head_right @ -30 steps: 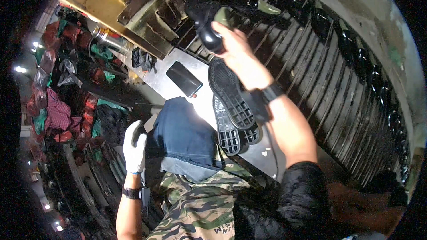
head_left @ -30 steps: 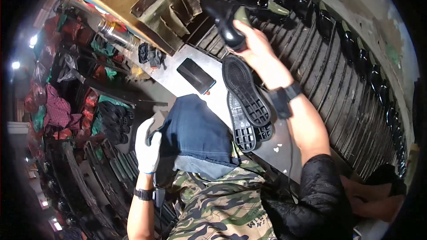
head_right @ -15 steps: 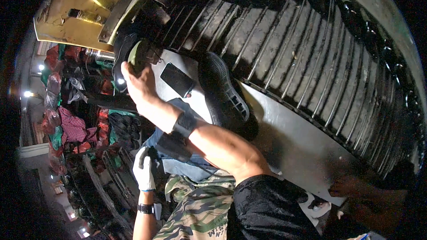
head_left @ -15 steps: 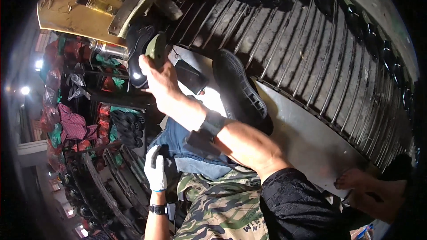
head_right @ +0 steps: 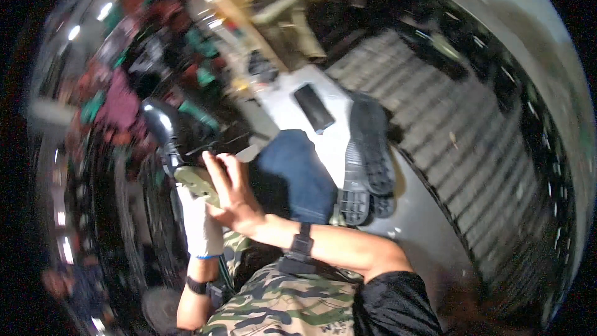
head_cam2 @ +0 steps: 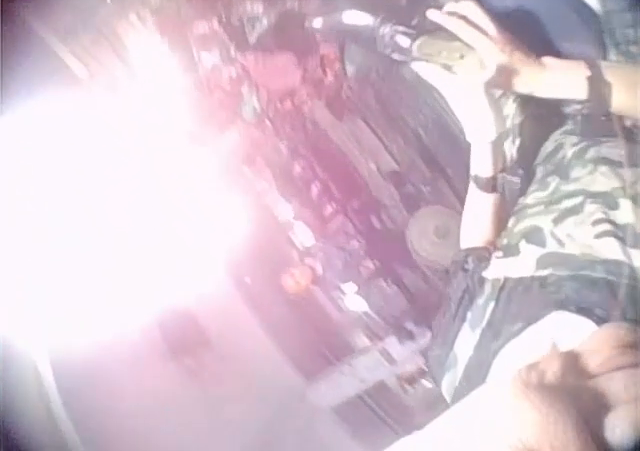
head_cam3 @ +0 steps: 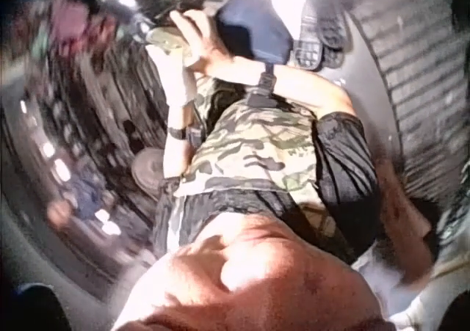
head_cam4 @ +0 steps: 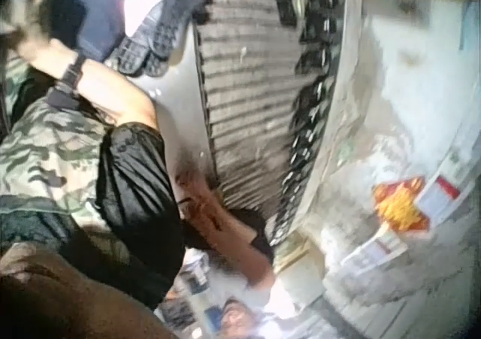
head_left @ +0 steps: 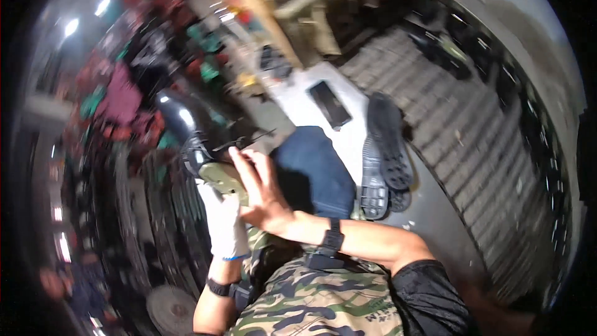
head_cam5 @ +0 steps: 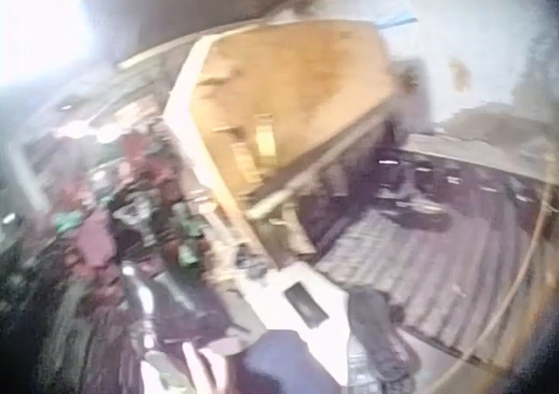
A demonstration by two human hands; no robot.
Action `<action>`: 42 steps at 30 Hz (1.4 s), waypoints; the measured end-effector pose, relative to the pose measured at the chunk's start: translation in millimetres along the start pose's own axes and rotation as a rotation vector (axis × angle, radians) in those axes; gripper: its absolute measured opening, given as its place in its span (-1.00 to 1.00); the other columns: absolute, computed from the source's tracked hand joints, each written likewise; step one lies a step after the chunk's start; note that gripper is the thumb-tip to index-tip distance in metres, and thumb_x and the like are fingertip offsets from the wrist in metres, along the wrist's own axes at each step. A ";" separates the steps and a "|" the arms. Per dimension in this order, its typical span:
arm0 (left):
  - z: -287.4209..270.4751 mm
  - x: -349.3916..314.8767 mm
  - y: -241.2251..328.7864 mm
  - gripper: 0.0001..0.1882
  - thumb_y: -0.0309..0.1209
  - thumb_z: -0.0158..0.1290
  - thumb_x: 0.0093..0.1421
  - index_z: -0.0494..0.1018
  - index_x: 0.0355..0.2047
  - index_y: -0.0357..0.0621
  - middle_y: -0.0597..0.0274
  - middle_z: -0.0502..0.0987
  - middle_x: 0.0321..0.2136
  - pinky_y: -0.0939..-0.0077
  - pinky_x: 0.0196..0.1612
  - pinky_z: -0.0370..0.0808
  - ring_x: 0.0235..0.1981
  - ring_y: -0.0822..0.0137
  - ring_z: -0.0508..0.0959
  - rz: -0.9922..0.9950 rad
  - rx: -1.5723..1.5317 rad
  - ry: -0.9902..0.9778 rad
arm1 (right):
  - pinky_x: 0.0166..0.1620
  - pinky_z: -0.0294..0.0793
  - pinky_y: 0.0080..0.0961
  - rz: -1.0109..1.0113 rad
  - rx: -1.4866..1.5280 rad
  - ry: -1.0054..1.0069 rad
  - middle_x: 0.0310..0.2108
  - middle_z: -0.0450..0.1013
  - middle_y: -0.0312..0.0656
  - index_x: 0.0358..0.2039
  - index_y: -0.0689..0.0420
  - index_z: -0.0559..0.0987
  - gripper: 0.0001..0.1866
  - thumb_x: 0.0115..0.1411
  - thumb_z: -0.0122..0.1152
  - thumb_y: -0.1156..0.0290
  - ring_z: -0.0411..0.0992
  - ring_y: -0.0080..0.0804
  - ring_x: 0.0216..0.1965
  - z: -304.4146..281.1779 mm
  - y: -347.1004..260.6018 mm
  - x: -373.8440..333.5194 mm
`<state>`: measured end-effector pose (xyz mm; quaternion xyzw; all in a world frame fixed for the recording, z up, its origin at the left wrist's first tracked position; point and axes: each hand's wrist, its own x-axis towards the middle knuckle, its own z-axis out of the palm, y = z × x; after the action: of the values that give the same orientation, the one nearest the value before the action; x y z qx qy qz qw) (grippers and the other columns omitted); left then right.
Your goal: Assembling and inspecting shoes in a manufacturing facility by placing soles onto shoe uppers and checking for quality.
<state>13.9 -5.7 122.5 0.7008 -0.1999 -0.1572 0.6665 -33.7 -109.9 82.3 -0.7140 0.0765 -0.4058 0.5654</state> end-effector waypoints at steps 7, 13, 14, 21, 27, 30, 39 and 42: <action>-40.2 -7.7 15.6 -0.63 -0.47 0.28 0.18 0.49 -0.01 -0.18 0.30 0.58 -0.21 0.50 -0.14 0.56 -0.20 0.44 0.58 -0.115 -0.367 0.270 | 0.39 0.07 -0.05 -0.255 -0.076 -0.405 0.31 0.11 0.24 0.37 0.33 0.19 0.01 -0.18 0.33 0.48 0.12 0.22 0.31 40.8 -9.6 -1.3; -122.9 -33.7 29.4 -0.64 -0.55 0.29 0.12 0.50 -0.06 -0.21 0.32 0.59 -0.24 0.57 -0.24 0.57 -0.32 0.45 0.59 -0.024 -0.353 0.492 | 0.32 0.27 -0.20 -0.370 -0.058 -0.696 0.22 0.35 0.09 0.29 0.29 0.35 -0.30 0.09 0.25 0.58 0.32 0.04 0.26 54.7 -26.9 9.9; -129.3 -37.8 35.5 -0.65 -0.55 0.30 0.10 0.51 -0.09 -0.22 0.33 0.58 -0.25 0.54 -0.20 0.57 -0.33 0.44 0.58 -0.007 -0.360 0.606 | 0.31 0.29 -0.22 -0.360 -0.113 -0.689 0.18 0.40 0.06 0.27 0.27 0.39 -0.34 0.09 0.24 0.59 0.36 0.00 0.23 51.0 -20.9 11.2; -228.1 -96.7 20.6 -0.24 -0.22 0.26 0.14 0.30 0.27 -0.33 0.00 0.50 0.07 0.14 0.15 0.55 0.01 0.08 0.59 0.079 -1.048 0.112 | 0.27 0.32 -0.35 -0.195 -0.318 -0.689 0.16 0.42 0.00 0.24 0.24 0.44 -0.47 0.22 0.12 0.64 0.39 -0.12 0.20 -17.9 47.5 10.7; -268.4 -143.5 60.4 0.03 -0.03 0.36 0.03 0.13 0.39 -0.24 -0.08 0.35 0.23 0.10 0.04 0.58 0.05 -0.01 0.54 0.485 -0.999 0.079 | 0.21 0.37 -0.28 -0.048 -0.360 -0.680 0.10 0.43 0.02 0.20 0.27 0.46 -0.50 0.22 0.12 0.63 0.41 -0.09 0.13 -41.9 84.8 -7.1; -297.5 -149.4 83.8 -0.09 -0.13 0.25 0.17 0.09 0.41 -0.16 0.06 0.36 0.20 0.07 0.11 0.53 0.10 0.03 0.47 0.674 -0.996 0.090 | 0.25 0.34 -0.40 -0.086 -0.426 -0.685 0.11 0.43 -0.05 0.22 0.25 0.44 -0.52 0.27 0.06 0.67 0.40 -0.23 0.14 -63.2 118.0 -10.1; -517.2 -281.6 131.2 -0.52 -0.43 0.19 0.18 0.40 0.12 -0.14 0.10 0.48 0.05 -0.12 0.08 0.53 0.03 0.15 0.55 0.726 -0.131 1.443 | 0.12 0.49 -0.34 -0.172 -0.541 -0.721 0.02 0.53 0.02 0.13 0.29 0.49 -0.64 0.34 0.14 0.50 0.52 -0.19 0.01 -43.1 63.9 -3.0; -597.8 -331.8 155.8 -0.09 -0.44 0.35 -0.04 0.18 0.32 -0.03 0.07 0.44 0.11 -0.30 0.08 0.46 0.16 0.10 0.46 0.535 -0.237 1.847 | 0.15 0.47 -0.31 -0.127 -0.517 -0.740 0.05 0.52 0.02 0.18 0.27 0.46 -0.61 0.35 0.12 0.50 0.51 -0.19 0.04 -47.4 69.7 -1.3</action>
<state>4.9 672.7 299.6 0.4076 0.2669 0.5930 0.6410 -41.8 -168.8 22.5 -0.9319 -0.0759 -0.1250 0.3320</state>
